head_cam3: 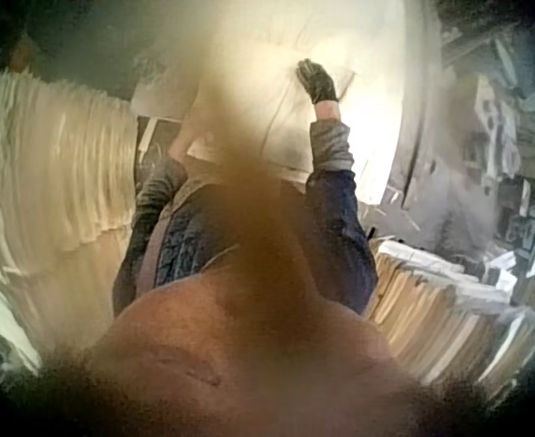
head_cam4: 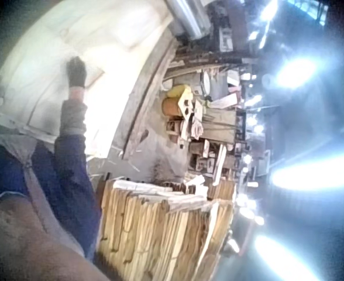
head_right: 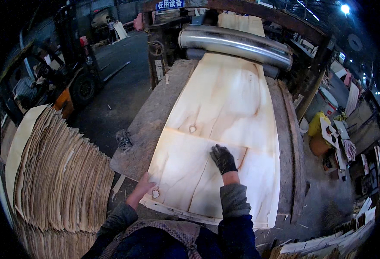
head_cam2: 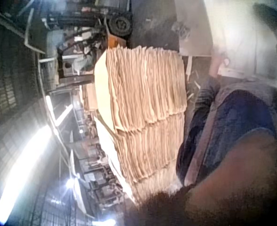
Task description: The person handles wood veneer sheets from a large stack, aligns them on a work surface, and feeds them through a roller machine.
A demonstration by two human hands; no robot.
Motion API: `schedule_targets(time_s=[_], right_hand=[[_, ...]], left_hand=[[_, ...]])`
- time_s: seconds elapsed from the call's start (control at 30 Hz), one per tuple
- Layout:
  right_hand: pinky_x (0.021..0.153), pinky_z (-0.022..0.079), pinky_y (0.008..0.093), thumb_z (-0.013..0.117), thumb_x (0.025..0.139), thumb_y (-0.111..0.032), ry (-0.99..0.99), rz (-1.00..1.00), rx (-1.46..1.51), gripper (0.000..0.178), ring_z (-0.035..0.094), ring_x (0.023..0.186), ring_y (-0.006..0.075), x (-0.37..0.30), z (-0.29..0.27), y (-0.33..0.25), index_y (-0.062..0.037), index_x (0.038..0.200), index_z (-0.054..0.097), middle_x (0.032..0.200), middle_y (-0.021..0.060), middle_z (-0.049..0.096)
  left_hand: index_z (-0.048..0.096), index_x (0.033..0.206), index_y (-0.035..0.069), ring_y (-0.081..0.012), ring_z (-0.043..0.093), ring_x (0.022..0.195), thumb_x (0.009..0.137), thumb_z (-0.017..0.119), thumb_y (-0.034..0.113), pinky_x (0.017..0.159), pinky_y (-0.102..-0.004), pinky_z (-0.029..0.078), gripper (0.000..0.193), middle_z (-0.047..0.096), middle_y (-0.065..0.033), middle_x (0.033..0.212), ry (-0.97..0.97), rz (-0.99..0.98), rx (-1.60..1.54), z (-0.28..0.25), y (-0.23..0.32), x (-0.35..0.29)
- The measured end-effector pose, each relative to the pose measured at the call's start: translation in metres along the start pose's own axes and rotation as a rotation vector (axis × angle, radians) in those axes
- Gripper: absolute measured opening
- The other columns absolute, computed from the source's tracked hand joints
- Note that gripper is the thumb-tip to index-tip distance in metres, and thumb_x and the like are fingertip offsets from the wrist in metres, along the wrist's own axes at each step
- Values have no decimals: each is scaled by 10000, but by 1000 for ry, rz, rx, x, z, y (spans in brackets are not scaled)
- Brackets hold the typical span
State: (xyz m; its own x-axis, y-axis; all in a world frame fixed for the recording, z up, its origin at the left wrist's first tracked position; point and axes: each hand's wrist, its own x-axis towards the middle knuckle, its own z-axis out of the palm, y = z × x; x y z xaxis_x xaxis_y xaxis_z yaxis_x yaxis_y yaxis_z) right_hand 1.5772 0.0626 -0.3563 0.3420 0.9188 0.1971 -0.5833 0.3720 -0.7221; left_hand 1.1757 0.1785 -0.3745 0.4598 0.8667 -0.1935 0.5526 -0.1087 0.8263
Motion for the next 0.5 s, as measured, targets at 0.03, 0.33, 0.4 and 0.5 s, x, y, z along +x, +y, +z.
schedule_targets(time_s=[0.03, 0.33, 0.4, 0.5], right_hand=[[1058, 273, 516, 422, 900, -155, -56, 5, -218, 326, 363, 1252, 348, -13, -5, 9, -33, 1202, 436, 1332, 181, 407], [998, 346, 549, 479, 902, -141, 336, 622, 372, 396, 439, 1186, 380, -184, 146, 28, -62, 1277, 382, 1234, 230, 479], [979, 390, 478, 463, 926, -205, 382, 705, 364, 340, 487, 1138, 326, -208, 157, 25, -54, 1230, 441, 1219, 207, 501], [944, 431, 424, 470, 932, -256, 455, 775, 279, 311, 556, 1035, 284, -242, 138, 35, -50, 1163, 499, 1147, 169, 554]], left_hand=[[384, 1266, 17, -306, 502, 1084, 710, 659, 113, 896, -376, 421, 627, 516, -188, 1154, -42, 18, -134, 1, 1, 3], [424, 1197, 9, -192, 575, 968, 736, 513, -109, 818, -306, 467, 484, 590, -140, 1056, -103, 0, -441, -51, 91, -24], [427, 1181, -1, -189, 577, 968, 747, 482, -131, 807, -301, 472, 457, 595, -139, 1051, -161, 38, -446, -61, 113, -30], [419, 1188, -22, -188, 587, 958, 761, 463, -139, 808, -294, 477, 445, 600, -145, 1053, -253, 108, -670, -80, 148, -39]])
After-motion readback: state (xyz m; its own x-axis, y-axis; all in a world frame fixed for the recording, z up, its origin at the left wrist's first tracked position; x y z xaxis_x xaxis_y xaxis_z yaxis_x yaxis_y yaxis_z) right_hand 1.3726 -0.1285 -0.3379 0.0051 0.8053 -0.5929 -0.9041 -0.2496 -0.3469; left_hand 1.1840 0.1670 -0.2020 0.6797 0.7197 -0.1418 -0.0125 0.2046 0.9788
